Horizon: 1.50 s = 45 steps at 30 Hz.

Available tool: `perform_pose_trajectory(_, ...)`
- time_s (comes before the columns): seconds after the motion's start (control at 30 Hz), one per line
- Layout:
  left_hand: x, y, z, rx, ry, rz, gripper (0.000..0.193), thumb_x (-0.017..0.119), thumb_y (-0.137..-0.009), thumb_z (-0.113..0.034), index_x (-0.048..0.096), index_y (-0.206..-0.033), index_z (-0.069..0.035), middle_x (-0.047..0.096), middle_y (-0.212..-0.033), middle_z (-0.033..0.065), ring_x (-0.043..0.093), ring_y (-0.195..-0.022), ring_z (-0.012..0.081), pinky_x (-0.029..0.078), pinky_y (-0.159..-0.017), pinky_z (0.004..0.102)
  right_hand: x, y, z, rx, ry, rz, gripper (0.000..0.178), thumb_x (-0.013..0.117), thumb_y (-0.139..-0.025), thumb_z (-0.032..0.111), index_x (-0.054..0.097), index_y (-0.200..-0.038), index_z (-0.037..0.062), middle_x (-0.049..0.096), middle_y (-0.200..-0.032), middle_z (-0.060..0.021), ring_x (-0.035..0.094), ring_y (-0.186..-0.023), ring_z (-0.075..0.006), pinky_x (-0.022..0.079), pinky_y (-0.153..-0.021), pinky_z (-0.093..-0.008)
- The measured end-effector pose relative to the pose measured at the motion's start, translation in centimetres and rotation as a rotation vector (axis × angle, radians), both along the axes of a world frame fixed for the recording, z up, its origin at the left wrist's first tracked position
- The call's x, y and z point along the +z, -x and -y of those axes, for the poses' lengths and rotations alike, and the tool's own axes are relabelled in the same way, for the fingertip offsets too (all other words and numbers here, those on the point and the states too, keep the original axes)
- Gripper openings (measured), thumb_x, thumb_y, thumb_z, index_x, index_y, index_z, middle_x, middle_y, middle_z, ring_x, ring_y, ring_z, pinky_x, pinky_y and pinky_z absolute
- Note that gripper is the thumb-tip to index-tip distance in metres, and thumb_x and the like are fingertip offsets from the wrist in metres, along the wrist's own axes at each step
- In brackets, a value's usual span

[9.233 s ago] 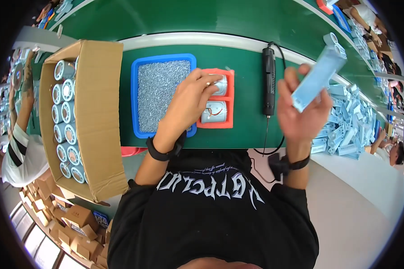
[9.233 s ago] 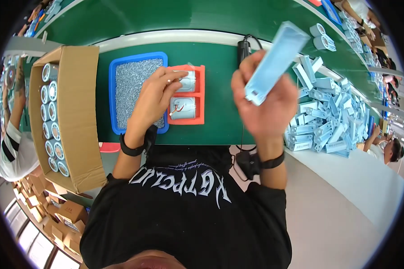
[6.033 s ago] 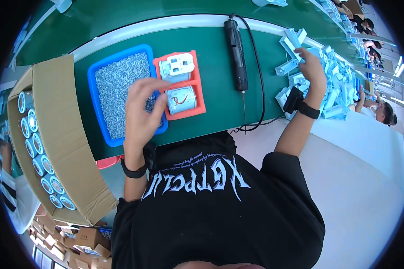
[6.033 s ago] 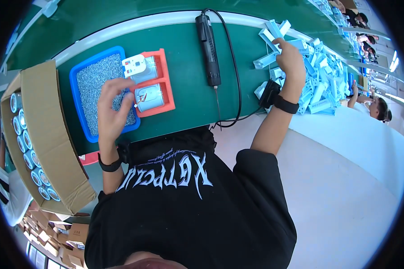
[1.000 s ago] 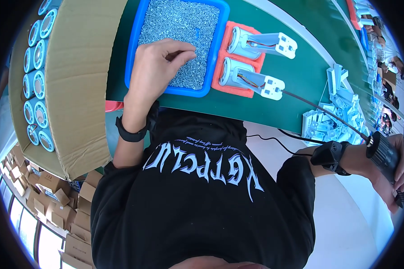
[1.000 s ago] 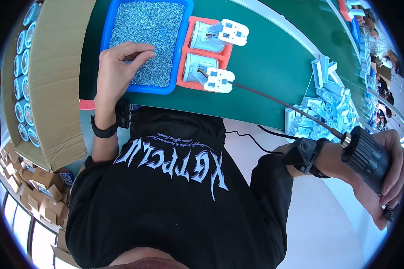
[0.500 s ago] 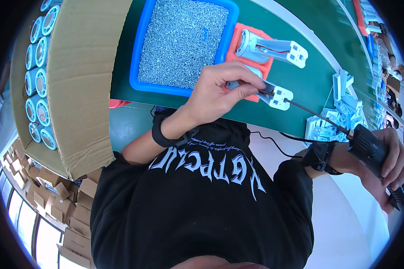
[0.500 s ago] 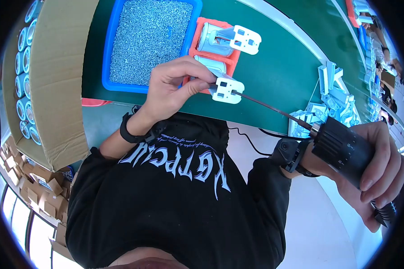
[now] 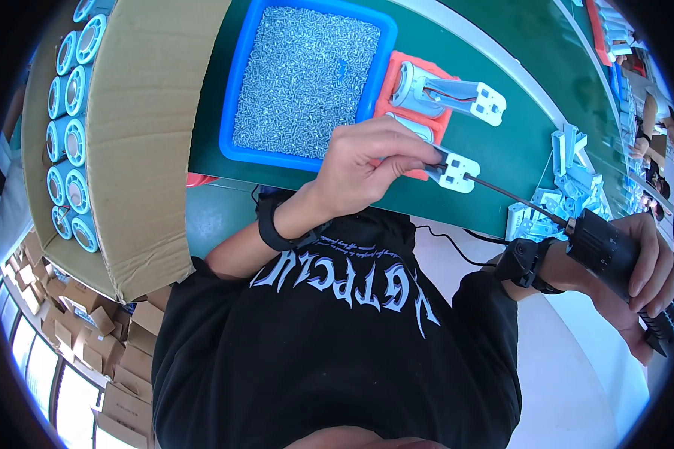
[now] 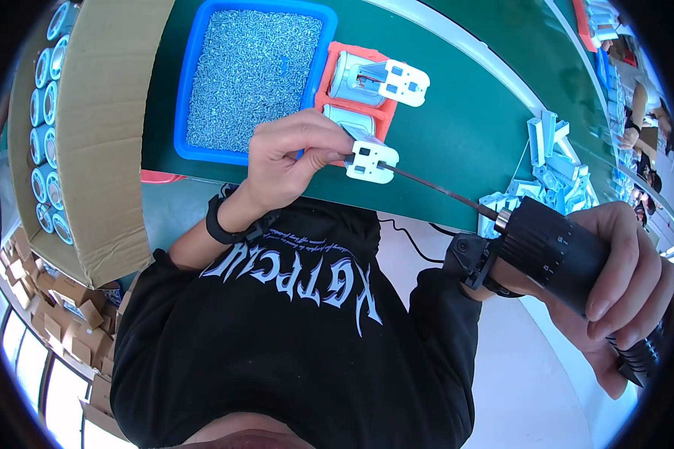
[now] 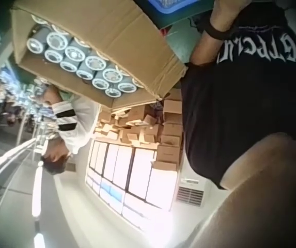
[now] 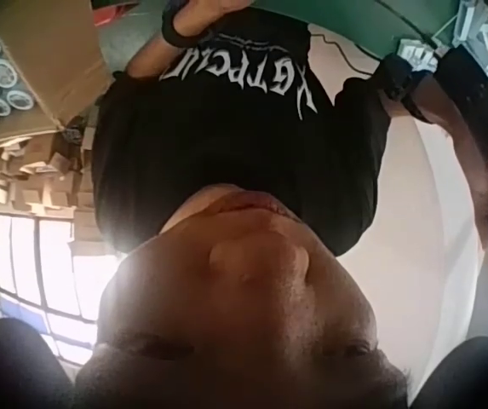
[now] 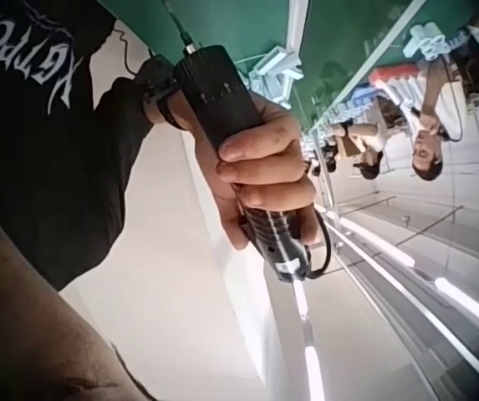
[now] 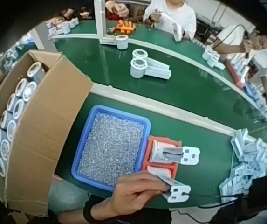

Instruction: The person assembles handheld fans by placing a battery into a housing, fitting it into a handle, and driving screws with a power screwdriver. They then pick up a motor, place it into another handle, and drive more screws to secure the components.

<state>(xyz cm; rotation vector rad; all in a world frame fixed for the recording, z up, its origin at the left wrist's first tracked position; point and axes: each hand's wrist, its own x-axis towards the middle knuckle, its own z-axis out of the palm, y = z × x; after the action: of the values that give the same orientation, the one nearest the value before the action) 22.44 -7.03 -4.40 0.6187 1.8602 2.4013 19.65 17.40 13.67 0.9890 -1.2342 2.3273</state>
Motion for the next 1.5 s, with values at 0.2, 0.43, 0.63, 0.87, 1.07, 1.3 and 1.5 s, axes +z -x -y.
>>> perform_pose_trajectory(0.2, -0.1, 0.0, -0.3, 0.204, 0.088, -0.210, 0.018, 0.071, -0.069, 0.004, 0.070, -0.085, -0.004, 0.067, -0.079, 0.0080, 0.064, -0.072, 0.0208, 0.049, -0.060, 0.0281, -0.4, -0.4, 0.9, -0.064, -0.037, 0.071, 0.045, 0.079, -0.062, 0.048, 0.058, -0.077, 0.0111, 0.060, -0.068, 0.0019, 0.061, -0.053, -0.0089, 0.056, -0.057, -0.0196)
perform_pose_trajectory(0.43, 0.3, 0.2, 0.7, 0.260, 0.119, -0.244, 0.018, 0.073, -0.066, 0.001, 0.068, -0.083, -0.003, 0.067, -0.079, 0.0080, 0.063, -0.072, 0.0228, 0.049, -0.062, 0.0307, 0.0, -0.2, 0.4, 0.018, -0.117, 0.039, 0.044, 0.079, -0.065, 0.049, 0.058, -0.077, 0.0116, 0.061, -0.073, 0.0003, 0.062, -0.056, -0.0097, 0.056, -0.056, -0.0202)
perform_pose_trajectory(0.63, 0.4, 2.0, 5.8, 0.236, 0.792, -0.282, 0.019, 0.072, -0.068, -0.007, 0.067, -0.087, -0.008, 0.063, -0.079, 0.0056, 0.059, -0.078, 0.0258, 0.049, -0.066, 0.0344, -0.5, 0.1, 2.3, 0.193, -0.325, -0.088, 0.036, 0.077, -0.072, 0.038, 0.057, -0.078, 0.0081, 0.061, -0.074, -0.0034, 0.064, -0.058, -0.0127, 0.057, -0.057, -0.0220)
perform_pose_trajectory(0.87, -0.8, 1.8, 6.0, -0.052, 1.095, -0.115, 0.012, 0.070, -0.071, -0.009, 0.066, -0.082, -0.008, 0.057, -0.076, 0.0063, 0.058, -0.080, 0.0250, 0.049, -0.068, 0.0360, -1.1, 0.6, 4.2, 0.345, -0.491, -0.153, 0.022, 0.072, -0.077, 0.014, 0.053, -0.075, 0.0030, 0.061, -0.072, -0.0070, 0.064, -0.058, -0.0156, 0.057, -0.057, -0.0233)
perform_pose_trajectory(1.07, -1.2, 2.5, 6.5, 0.096, 0.877, -0.123, 0.010, 0.071, -0.070, -0.007, 0.069, -0.079, -0.006, 0.060, -0.076, 0.0067, 0.060, -0.074, 0.0238, 0.050, -0.065, 0.0344, -1.4, 0.2, 4.6, 0.309, -0.448, -0.114, 0.019, 0.068, -0.077, 0.005, 0.051, -0.070, 0.0039, 0.062, -0.074, -0.0073, 0.063, -0.056, -0.0164, 0.057, -0.052, -0.0264)
perform_pose_trajectory(1.3, -1.2, 2.8, 6.7, 0.126, 0.731, -0.021, 0.019, 0.073, -0.067, -0.003, 0.072, -0.085, -0.007, 0.067, -0.079, 0.0083, 0.065, -0.071, 0.0221, 0.052, -0.057, 0.0295, -2.1, 0.9, 4.4, 0.405, -0.458, -0.164, 0.047, 0.076, -0.071, 0.049, 0.055, -0.074, 0.0077, 0.062, -0.075, -0.0034, 0.066, -0.063, -0.0143, 0.057, -0.059, -0.0231)
perform_pose_trajectory(1.5, -0.7, 2.3, 3.5, 0.225, 0.502, -0.187, 0.019, 0.071, -0.068, 0.002, 0.071, -0.085, -0.006, 0.068, -0.082, 0.0078, 0.066, -0.073, 0.0215, 0.053, -0.058, 0.0285, -1.8, 0.9, 4.4, 0.389, -0.483, -0.129, 0.044, 0.077, -0.071, 0.046, 0.055, -0.074, 0.0071, 0.061, -0.073, -0.0029, 0.065, -0.059, -0.0136, 0.057, -0.057, -0.0229)
